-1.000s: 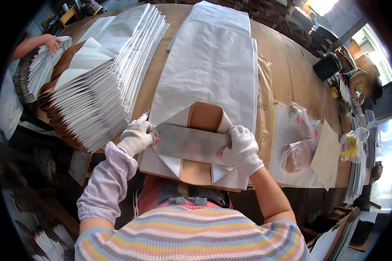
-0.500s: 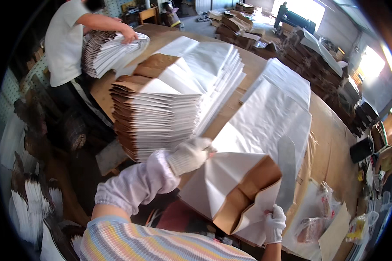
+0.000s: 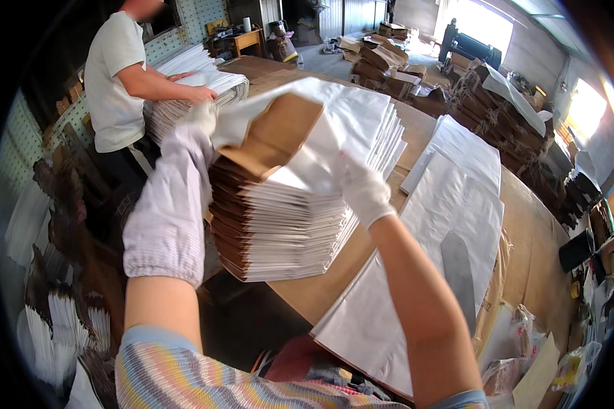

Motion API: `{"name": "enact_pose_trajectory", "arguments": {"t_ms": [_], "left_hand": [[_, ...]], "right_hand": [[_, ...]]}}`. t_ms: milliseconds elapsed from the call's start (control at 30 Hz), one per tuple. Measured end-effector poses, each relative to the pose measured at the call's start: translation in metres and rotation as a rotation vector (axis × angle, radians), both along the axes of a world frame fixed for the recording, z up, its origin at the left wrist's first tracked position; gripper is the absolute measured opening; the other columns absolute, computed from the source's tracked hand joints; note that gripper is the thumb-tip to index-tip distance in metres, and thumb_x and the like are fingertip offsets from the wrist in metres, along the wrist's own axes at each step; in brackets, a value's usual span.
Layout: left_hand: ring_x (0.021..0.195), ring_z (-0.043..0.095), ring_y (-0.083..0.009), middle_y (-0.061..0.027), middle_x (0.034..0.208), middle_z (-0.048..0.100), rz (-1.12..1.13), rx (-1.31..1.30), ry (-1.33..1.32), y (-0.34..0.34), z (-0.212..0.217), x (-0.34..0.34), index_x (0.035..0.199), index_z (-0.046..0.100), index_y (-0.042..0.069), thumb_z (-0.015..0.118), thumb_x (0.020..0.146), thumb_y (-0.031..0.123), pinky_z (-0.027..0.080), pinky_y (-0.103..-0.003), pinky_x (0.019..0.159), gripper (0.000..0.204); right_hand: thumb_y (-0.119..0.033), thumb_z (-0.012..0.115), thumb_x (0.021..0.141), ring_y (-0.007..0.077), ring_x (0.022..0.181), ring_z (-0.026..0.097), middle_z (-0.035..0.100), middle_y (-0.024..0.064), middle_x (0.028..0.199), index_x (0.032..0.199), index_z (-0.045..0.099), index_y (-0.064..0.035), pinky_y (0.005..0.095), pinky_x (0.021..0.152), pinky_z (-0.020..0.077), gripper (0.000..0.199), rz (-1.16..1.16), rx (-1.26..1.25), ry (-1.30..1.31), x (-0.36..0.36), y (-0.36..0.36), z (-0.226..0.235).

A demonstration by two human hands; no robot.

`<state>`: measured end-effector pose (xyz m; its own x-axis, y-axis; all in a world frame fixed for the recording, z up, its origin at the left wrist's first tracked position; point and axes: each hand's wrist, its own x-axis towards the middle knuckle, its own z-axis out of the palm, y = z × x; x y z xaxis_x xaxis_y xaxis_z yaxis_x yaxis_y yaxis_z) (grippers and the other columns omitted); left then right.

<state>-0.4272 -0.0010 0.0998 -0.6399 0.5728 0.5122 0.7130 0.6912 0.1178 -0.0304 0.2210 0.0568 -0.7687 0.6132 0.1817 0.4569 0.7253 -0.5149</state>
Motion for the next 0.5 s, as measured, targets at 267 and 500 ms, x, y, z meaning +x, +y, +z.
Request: {"name": "enact_pose_trajectory", "arguments": {"t_ms": [267,500], "left_hand": [[0.109,0.063,-0.0225,-0.0145,0.121,0.068,-0.149,0.464,-0.283,-0.028,-0.071,0.053,0.13,0.063,0.002,0.057,0.105,0.023,0.049,-0.037,0.099,0.033],[0.134,0.056,-0.0317,-0.0203,0.145,0.059,-0.748,0.438,-0.121,-0.063,-0.016,0.318,0.142,0.054,-0.01,0.047,0.108,0.016,0.038,-0.042,0.119,0.044]], "right_hand": [[-0.025,0.072,0.089,0.0318,0.128,0.058,0.06,0.0076,0.143,0.125,0.065,-0.0088,0.0433,0.104,0.0506,0.04,0.222,0.011,0.013,0.13,-0.033,-0.078],[-0.031,0.082,0.076,0.0384,0.127,0.057,0.062,0.0174,0.134,0.121,0.064,-0.0014,0.0458,0.107,0.0485,0.057,-0.248,0.281,-0.221,0.382,-0.048,-0.136]]}}
